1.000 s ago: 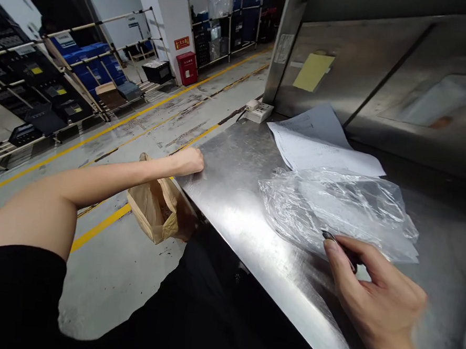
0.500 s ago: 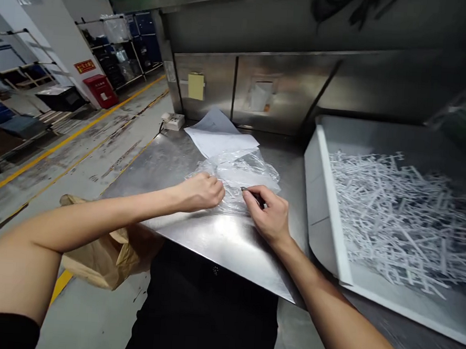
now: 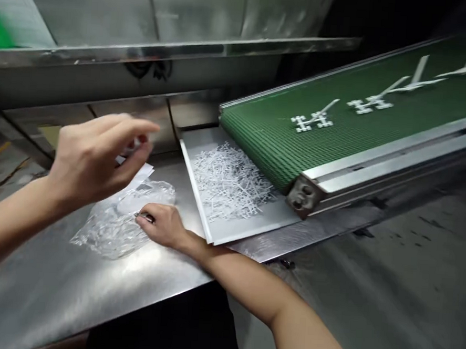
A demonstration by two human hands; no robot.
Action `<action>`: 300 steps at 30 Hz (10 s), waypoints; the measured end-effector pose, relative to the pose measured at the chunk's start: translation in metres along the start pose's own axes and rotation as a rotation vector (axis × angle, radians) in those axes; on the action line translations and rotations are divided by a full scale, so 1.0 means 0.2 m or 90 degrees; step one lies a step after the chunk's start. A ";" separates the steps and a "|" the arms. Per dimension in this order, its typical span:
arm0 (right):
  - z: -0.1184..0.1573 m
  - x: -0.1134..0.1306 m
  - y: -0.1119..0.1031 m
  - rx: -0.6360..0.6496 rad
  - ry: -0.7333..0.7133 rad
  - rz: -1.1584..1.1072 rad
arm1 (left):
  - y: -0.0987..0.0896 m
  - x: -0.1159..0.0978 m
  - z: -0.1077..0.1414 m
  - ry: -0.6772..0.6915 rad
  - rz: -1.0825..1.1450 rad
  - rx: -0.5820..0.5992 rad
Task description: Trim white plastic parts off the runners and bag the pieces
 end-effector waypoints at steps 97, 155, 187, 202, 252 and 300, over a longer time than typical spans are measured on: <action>0.07 -0.01 -0.05 0.163 0.133 -0.087 | 0.22 -0.19 1.25 -0.276 0.118 0.117; 0.08 0.11 -0.02 0.228 0.089 -0.108 | 0.24 -0.25 1.25 -0.223 0.039 0.096; -0.01 -0.02 -0.07 0.193 0.142 -0.119 | 0.18 -0.09 1.28 -0.388 0.130 0.052; -0.01 0.04 -0.07 0.240 0.068 -0.103 | 0.22 -0.04 1.31 -0.515 0.296 0.064; 0.09 -0.01 0.01 0.310 0.196 -0.112 | 0.29 -0.03 1.41 -0.625 0.256 0.153; 0.04 -0.04 -0.05 0.202 0.206 -0.121 | 0.23 -0.16 1.27 -0.375 0.235 0.076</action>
Point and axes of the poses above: each hand's wrist, its own z-axis away from the middle knuckle, its own y-axis out of the palm, x = y × z, the point moved 9 cm from there along -z, towards the middle knuckle, and after that the axes turned 9 degrees about -x, right-handed, at the moved point
